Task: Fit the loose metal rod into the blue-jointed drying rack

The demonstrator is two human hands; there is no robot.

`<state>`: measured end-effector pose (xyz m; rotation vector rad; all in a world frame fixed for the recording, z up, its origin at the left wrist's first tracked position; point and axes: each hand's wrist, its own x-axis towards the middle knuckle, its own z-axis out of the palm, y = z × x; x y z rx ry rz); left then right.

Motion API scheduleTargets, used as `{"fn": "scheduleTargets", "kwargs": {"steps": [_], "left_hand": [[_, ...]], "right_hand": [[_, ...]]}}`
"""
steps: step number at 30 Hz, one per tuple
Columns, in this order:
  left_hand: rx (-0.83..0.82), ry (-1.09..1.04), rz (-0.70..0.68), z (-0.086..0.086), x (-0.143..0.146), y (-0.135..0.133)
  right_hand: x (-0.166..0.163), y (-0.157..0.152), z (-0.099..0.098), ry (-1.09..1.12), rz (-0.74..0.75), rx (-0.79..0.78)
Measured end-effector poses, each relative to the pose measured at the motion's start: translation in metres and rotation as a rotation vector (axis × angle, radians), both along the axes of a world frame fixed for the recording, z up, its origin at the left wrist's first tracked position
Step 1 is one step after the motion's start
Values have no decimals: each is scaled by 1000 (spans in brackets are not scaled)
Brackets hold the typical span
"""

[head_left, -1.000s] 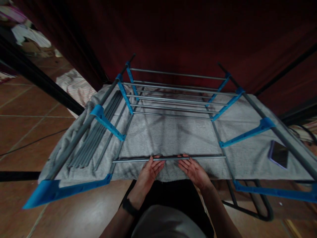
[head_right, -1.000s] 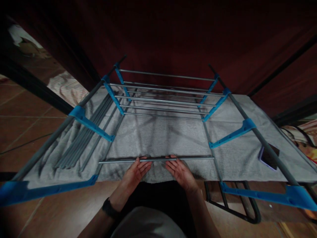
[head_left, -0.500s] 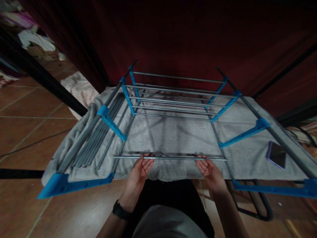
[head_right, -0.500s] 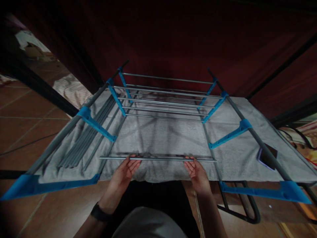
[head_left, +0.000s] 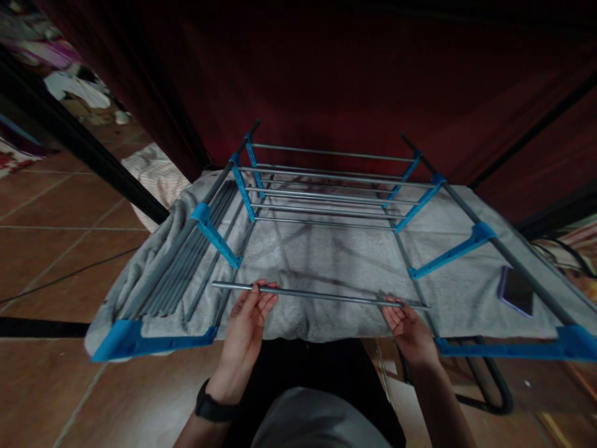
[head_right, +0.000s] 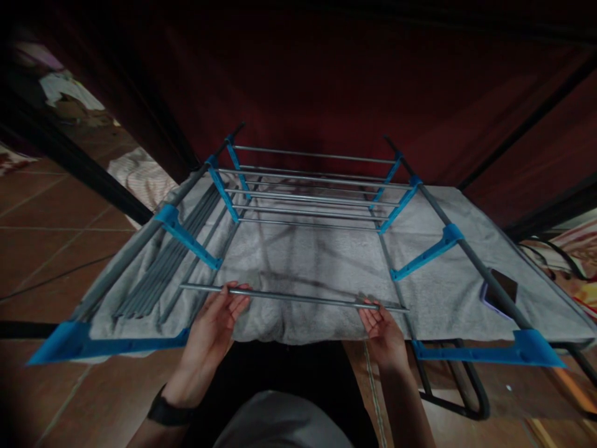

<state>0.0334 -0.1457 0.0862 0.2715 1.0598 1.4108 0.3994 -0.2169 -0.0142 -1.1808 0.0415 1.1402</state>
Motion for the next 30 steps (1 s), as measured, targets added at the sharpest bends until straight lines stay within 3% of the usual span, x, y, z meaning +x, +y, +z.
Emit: {"fn": "scheduleTargets", "kwargs": {"steps": [10, 14, 19, 22, 27, 30], "left_hand": [[271, 125, -99, 53, 20, 5], [381, 213, -142, 73, 33, 8], [477, 306, -194, 80, 56, 5], [543, 383, -234, 87, 69, 3], [752, 717, -220, 117, 63, 2], [861, 949, -295, 129, 54, -2]], "right_hand": [[-2, -2, 12, 75, -18, 15], [-28, 2, 30, 167, 0, 27], [-79, 7, 54, 347, 42, 42], [-110, 7, 70, 438, 164, 73], [-138, 1, 96, 471, 607, 148], [-135, -2, 111, 309, 629, 233]]}}
